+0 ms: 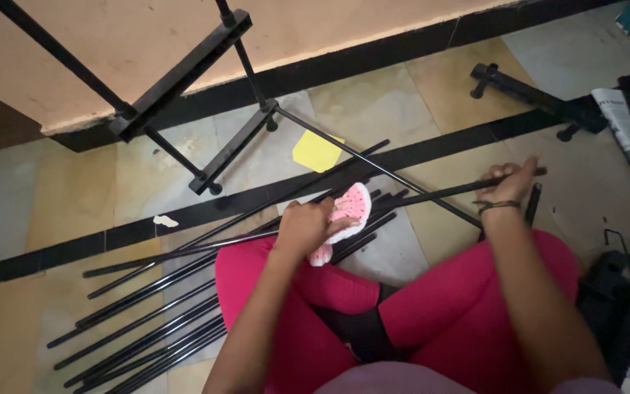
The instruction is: The person sits on the floor and wipes black metal rods with a pink cloth. They then insert the rods into a black metal frame, aligning and securing them in place.
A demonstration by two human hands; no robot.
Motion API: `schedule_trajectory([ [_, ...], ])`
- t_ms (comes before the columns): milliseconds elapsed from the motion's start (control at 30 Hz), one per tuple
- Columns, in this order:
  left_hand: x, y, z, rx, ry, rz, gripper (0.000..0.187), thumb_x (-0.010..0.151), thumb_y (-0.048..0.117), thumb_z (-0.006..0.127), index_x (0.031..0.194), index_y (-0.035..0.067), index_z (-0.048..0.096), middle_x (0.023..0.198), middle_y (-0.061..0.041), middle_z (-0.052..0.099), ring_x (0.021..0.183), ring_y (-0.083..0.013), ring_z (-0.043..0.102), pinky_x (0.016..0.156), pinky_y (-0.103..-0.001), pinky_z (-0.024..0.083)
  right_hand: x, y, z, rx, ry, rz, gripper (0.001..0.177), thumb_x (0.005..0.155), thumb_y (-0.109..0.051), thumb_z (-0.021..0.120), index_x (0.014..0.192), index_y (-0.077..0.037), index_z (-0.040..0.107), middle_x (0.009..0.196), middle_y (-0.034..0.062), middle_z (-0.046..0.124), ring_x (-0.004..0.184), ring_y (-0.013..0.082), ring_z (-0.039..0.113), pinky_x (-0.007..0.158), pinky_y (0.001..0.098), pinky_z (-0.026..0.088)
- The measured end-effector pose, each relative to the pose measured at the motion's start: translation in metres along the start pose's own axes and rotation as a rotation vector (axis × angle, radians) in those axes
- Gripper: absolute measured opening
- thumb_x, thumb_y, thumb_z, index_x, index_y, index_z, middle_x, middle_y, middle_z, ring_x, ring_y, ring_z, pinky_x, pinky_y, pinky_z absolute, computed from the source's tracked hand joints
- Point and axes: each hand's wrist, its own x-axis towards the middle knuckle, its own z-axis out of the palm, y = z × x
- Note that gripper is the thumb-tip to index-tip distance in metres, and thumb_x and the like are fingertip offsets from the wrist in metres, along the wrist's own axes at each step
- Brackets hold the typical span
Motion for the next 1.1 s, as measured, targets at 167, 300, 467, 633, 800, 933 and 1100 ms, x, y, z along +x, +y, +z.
schedule_trajectory([
  [167, 0.024, 0.019, 0.024, 0.08, -0.066, 0.102, 0.065, 0.092, 0.069, 0.055, 0.1, 0.006, 0.067, 0.068, -0.013, 0.072, 0.062, -0.0332, 0.071, 0.065, -0.05, 0.052, 0.005, 0.017, -0.01, 0.06, -0.104, 0.115, 0.066, 0.095, -0.082, 0.04, 0.068, -0.022, 0.041, 0.056, -0.0024, 0.042, 0.045, 0.0141, 0.035, 0.042, 0.0274, 0.027],
  [300, 0.065, 0.071, 0.065, 0.078, -0.023, 0.199, 0.058, 0.091, 0.057, 0.059, 0.112, 0.004, 0.064, 0.072, -0.011, 0.074, 0.061, -0.0304, 0.072, 0.056, -0.048, 0.053, 0.009, 0.06, -0.011, 0.131, -0.146, 0.16, 0.069, 0.093, -0.086, 0.044, 0.069, -0.021, 0.038, 0.057, 0.0001, 0.044, 0.05, 0.016, 0.042, 0.047, 0.0297, 0.038],
  [467, 0.096, 0.133, 0.099, 0.061, -0.043, 0.224, 0.042, 0.099, 0.045, 0.058, 0.112, 0.005, 0.062, 0.079, -0.014, 0.076, 0.072, -0.0314, 0.076, 0.063, -0.047, 0.057, 0.014, 0.091, -0.018, 0.046, -0.419, 0.367, 0.088, 0.074, -0.093, 0.035, 0.094, -0.015, 0.07, 0.078, 0.003, 0.066, 0.066, 0.0189, 0.055, 0.057, 0.0296, 0.048],
  [633, 0.092, 0.115, 0.093, -0.084, -0.146, 0.19, 0.049, 0.096, 0.049, 0.056, 0.119, 0.006, 0.057, 0.083, -0.018, 0.075, 0.076, -0.0359, 0.075, 0.063, -0.051, 0.056, 0.032, 0.059, -0.026, 0.19, -0.406, 0.244, 0.078, 0.087, -0.097, 0.037, 0.073, -0.021, 0.046, 0.062, 0.0, 0.05, 0.054, 0.0172, 0.046, 0.053, 0.0305, 0.044],
  [800, 0.045, 0.027, 0.058, -0.058, -0.063, 0.228, 0.06, 0.093, 0.056, 0.056, 0.128, 0.008, 0.055, 0.086, -0.019, 0.075, 0.074, -0.038, 0.074, 0.061, -0.052, 0.055, 0.048, 0.011, -0.032, 0.183, -0.228, 0.124, 0.077, 0.094, -0.096, 0.039, 0.07, -0.022, 0.041, 0.058, -0.0011, 0.043, 0.047, 0.0163, 0.041, 0.048, 0.0312, 0.04],
  [933, 0.002, -0.074, -0.006, 0.181, -0.057, 0.147, 0.04, 0.096, 0.05, 0.063, 0.104, 0.012, 0.059, 0.075, -0.011, 0.07, 0.071, -0.0338, 0.072, 0.063, -0.048, 0.054, 0.059, -0.024, -0.042, 0.092, -0.081, 0.081, 0.075, 0.097, -0.092, 0.04, 0.078, -0.02, 0.047, 0.059, -0.0009, 0.043, 0.045, 0.0161, 0.038, 0.045, 0.0317, 0.037],
  [1100, -0.028, -0.091, -0.035, 0.225, 0.258, 0.235, 0.037, 0.09, 0.048, 0.067, 0.097, 0.012, 0.06, 0.072, -0.009, 0.068, 0.066, -0.0315, 0.069, 0.06, -0.043, 0.053, 0.043, -0.009, -0.027, 0.035, -0.125, 0.16, 0.072, 0.101, -0.087, 0.041, 0.087, -0.017, 0.055, 0.061, -0.0007, 0.043, 0.042, 0.0158, 0.034, 0.041, 0.0323, 0.034],
])
